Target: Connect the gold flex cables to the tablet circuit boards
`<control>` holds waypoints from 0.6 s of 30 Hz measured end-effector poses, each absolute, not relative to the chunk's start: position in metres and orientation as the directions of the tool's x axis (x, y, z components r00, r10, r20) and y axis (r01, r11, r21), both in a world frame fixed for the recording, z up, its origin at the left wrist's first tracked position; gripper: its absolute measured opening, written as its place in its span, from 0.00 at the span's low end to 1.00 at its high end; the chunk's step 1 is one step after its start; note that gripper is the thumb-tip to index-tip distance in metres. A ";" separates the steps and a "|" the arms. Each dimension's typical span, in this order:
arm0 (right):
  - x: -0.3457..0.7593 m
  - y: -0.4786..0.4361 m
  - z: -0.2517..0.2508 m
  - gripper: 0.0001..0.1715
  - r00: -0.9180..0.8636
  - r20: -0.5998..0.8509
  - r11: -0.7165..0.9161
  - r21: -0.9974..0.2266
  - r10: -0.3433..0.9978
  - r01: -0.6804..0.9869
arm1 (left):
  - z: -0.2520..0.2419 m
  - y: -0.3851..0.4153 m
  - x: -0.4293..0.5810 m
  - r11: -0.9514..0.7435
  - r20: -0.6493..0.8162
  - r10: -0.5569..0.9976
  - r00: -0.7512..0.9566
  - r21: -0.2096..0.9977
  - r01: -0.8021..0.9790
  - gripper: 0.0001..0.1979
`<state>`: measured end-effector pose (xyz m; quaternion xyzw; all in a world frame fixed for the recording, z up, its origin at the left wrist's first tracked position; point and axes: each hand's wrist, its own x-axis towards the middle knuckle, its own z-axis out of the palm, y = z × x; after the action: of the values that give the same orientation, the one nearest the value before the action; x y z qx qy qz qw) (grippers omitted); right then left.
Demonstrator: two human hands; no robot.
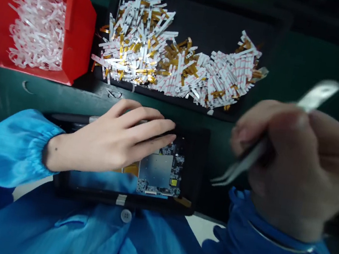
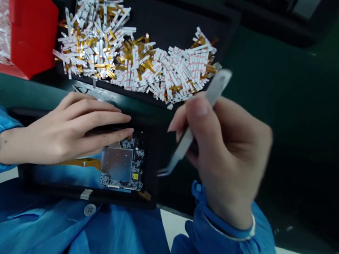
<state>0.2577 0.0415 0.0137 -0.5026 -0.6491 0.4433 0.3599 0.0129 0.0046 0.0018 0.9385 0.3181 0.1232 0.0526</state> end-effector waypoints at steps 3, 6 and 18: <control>0.248 0.041 0.006 0.09 -0.281 -0.133 -0.075 -0.975 0.950 0.209 | 0.004 0.003 0.014 -0.804 0.193 0.595 0.781 0.129 0.581 0.16; 0.245 0.040 0.004 0.13 -0.359 -0.180 -0.123 -0.977 0.916 0.176 | 0.005 0.004 0.015 -0.785 0.177 0.619 0.765 0.170 0.596 0.16; 0.248 0.044 -0.001 0.17 -0.353 -0.181 -0.157 -0.983 0.918 0.094 | 0.008 0.022 0.031 -0.703 0.141 0.692 0.708 0.355 0.617 0.14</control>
<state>0.2476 0.0436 -0.0010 -0.4569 -0.5538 0.6082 0.3386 0.0310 0.0219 0.0079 0.9131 0.3584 0.1328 0.1422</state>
